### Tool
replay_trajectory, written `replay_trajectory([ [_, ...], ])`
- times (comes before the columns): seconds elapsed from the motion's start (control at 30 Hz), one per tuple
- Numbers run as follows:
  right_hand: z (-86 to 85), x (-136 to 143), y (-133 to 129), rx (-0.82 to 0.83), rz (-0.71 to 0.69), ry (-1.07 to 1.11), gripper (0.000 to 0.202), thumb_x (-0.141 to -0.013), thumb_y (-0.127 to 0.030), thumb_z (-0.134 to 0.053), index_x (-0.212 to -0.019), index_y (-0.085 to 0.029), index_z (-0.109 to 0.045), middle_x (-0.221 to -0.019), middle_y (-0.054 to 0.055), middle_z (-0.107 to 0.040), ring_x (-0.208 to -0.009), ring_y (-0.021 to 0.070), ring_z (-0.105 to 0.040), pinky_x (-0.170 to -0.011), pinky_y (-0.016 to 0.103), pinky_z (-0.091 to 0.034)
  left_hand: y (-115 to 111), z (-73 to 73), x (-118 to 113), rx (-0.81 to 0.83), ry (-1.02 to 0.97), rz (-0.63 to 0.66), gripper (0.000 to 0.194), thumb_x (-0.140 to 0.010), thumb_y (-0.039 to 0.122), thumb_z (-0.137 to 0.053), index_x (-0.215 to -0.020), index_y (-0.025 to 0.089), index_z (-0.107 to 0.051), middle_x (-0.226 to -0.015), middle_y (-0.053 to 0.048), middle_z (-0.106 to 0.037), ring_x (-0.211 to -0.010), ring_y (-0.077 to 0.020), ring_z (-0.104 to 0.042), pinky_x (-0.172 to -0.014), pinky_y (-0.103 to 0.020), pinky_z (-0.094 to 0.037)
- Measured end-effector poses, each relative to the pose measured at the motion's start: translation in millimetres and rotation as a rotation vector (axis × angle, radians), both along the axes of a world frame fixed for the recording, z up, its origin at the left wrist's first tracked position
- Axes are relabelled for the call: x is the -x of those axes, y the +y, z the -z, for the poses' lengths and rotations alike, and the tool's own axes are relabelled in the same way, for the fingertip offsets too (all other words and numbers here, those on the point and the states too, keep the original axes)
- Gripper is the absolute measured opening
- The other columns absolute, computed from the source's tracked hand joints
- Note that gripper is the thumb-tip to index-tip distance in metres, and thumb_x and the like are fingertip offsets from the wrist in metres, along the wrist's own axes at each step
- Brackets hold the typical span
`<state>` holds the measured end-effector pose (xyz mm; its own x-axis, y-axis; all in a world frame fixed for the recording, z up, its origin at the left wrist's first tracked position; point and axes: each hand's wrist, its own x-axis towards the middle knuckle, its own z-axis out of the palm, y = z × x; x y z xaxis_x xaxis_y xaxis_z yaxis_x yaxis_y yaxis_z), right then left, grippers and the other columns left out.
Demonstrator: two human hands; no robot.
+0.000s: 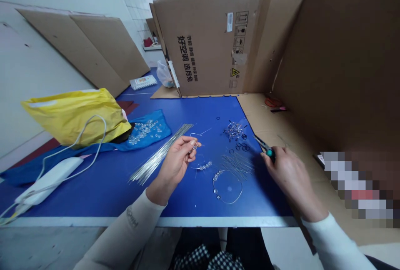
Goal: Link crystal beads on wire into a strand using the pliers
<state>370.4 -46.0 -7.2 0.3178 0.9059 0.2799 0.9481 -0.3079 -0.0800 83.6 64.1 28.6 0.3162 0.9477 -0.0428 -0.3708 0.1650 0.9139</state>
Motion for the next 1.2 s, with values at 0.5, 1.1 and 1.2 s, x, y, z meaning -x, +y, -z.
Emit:
replay_trajectory([
  [0.5, 34.1, -36, 10, -0.035, 0.111, -0.132, 0.049, -0.09, -0.052, -0.044, -0.092, -0.01, -0.07, -0.082, 0.023, -0.061, -0.075, 0.0353, -0.058, -0.061, 0.042, -0.037, 3, -4.7, 3, 0.008, 0.003, 0.005, 0.021, -0.073, 0.027, -0.077, -0.084, 0.014, -0.064, -0.077, -0.001, -0.061, -0.052, -0.0039, -0.046, -0.046, -0.018, -0.027],
  [1.1, -61.1, 108, 69, -0.221, -0.617, 0.857, 0.025, -0.089, -0.031, -0.056, -0.106, -0.025, -0.073, -0.108, 0.007, -0.073, -0.098, 0.0222, -0.066, -0.091, 0.04, -0.049, -3, -2.2, 5, -0.099, 0.177, 0.131, 0.022, -0.077, 0.034, -0.073, -0.086, 0.016, -0.064, -0.077, -0.002, -0.066, -0.049, -0.0039, -0.046, -0.044, -0.018, -0.025],
  [1.2, -56.2, 118, 79, -0.176, -0.624, 1.005, 0.021, -0.085, -0.029, -0.059, -0.099, -0.024, -0.074, -0.097, 0.006, -0.075, -0.087, 0.0201, -0.067, -0.081, 0.036, -0.05, -3, -2.3, 4, -0.095, 0.166, 0.137, 0.022, -0.077, 0.033, -0.073, -0.085, 0.016, -0.063, -0.076, -0.002, -0.065, -0.049, -0.0038, -0.046, -0.044, -0.018, -0.025],
])
